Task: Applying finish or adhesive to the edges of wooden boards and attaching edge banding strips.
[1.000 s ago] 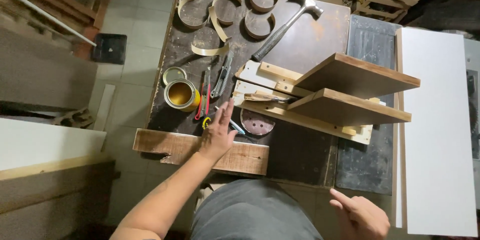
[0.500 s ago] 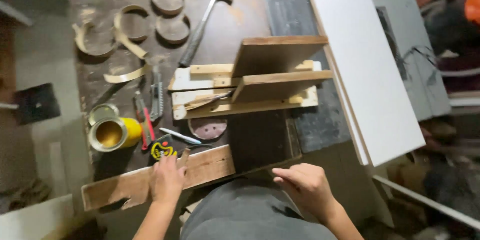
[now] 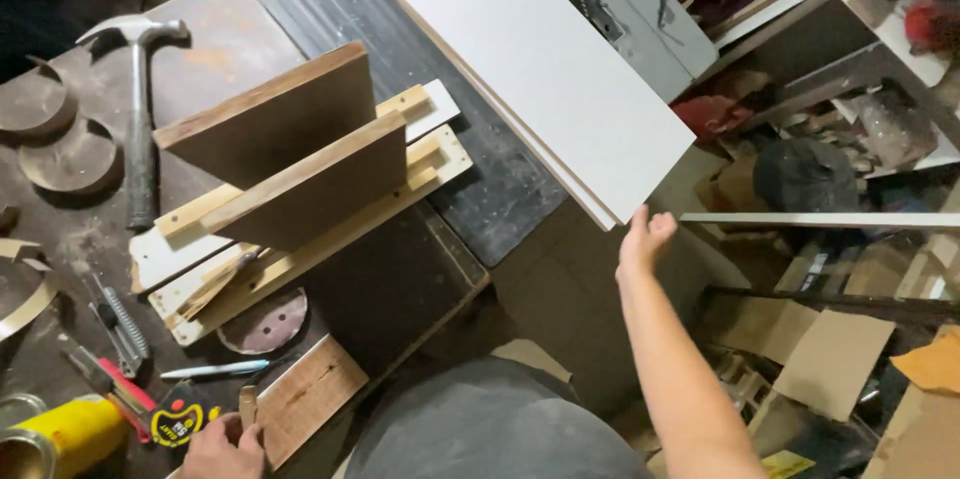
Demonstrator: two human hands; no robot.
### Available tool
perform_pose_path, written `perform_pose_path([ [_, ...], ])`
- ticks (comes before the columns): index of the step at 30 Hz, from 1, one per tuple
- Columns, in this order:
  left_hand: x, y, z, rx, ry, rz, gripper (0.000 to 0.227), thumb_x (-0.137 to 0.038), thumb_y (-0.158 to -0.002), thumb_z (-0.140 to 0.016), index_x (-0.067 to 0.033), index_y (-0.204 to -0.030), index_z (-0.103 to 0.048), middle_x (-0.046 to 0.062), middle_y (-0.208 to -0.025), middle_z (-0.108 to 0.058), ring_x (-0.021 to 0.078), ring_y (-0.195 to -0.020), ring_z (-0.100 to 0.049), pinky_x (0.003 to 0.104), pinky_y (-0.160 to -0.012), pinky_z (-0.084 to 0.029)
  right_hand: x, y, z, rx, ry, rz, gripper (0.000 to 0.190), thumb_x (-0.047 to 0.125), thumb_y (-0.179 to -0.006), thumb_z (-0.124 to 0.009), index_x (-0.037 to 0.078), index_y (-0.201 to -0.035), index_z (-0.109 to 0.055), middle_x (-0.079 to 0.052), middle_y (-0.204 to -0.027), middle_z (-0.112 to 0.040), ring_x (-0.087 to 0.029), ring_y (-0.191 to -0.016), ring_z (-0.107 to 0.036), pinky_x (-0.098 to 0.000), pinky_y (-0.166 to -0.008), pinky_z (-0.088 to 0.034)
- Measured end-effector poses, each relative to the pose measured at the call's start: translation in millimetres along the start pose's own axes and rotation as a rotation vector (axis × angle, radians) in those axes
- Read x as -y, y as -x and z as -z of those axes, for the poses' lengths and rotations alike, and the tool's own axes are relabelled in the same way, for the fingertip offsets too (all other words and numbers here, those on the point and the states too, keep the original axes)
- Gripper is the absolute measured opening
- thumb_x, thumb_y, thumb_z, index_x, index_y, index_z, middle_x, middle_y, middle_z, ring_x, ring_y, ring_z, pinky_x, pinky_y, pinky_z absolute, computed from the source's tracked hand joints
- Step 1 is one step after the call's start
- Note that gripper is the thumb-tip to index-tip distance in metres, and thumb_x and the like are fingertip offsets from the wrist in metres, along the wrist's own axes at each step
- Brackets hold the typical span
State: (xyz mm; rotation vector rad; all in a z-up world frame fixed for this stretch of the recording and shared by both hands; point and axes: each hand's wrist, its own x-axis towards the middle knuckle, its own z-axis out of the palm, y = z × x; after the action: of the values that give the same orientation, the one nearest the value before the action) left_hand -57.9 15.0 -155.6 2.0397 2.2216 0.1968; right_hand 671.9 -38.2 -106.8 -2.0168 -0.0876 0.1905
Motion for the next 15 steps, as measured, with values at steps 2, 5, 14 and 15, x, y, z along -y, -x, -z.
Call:
perform_pose_path([
  [2,-13,-1,7,0.146,-0.011,0.140,0.027,-0.024,-0.079,-0.091,-0.0141,-0.103,-0.083,0.004,-0.099,-0.080,0.0222,-0.095,-0.073,0.035,-0.088,-0.058,2,-58,10,-0.049,-0.146,-0.043,0.079,0.040,-0.107,-0.059,-0.004,-0.159,-0.020,-0.026,-0.171,-0.024,-0.033,-0.157,-0.034,-0.0428,-0.127,-0.032],
  [5,-34,3,-5,0.048,0.180,0.196,0.038,-0.015,-0.068,-0.092,-0.0032,-0.103,-0.082,0.010,-0.083,-0.076,0.0250,-0.080,-0.070,0.035,-0.089,-0.057,59,-75,13,0.131,-0.188,-0.416,0.094,0.070,-0.096,-0.048,0.021,-0.170,-0.018,-0.005,-0.179,-0.013,-0.034,-0.163,-0.019,-0.0489,-0.131,-0.017],
  [14,-179,15,-4,0.135,0.169,0.195,0.026,-0.029,-0.077,-0.089,-0.0232,-0.101,-0.082,-0.002,-0.075,-0.074,0.0161,-0.064,-0.068,0.025,-0.066,-0.051,-30,-12,100,0.920,-0.097,-0.589,0.096,0.057,-0.109,-0.050,0.003,-0.169,0.002,-0.026,-0.176,-0.004,-0.040,-0.161,-0.007,-0.0565,-0.130,-0.016],
  [15,-192,20,2,0.153,0.175,0.206,0.024,-0.032,-0.079,-0.089,-0.0270,-0.101,-0.082,-0.004,-0.073,-0.074,0.0145,-0.061,-0.068,0.023,-0.061,-0.050,-40,-27,113,0.890,-0.080,-0.560,0.090,0.052,-0.110,-0.050,0.001,-0.169,-0.004,-0.028,-0.174,-0.010,-0.040,-0.161,-0.011,-0.0559,-0.130,-0.018],
])
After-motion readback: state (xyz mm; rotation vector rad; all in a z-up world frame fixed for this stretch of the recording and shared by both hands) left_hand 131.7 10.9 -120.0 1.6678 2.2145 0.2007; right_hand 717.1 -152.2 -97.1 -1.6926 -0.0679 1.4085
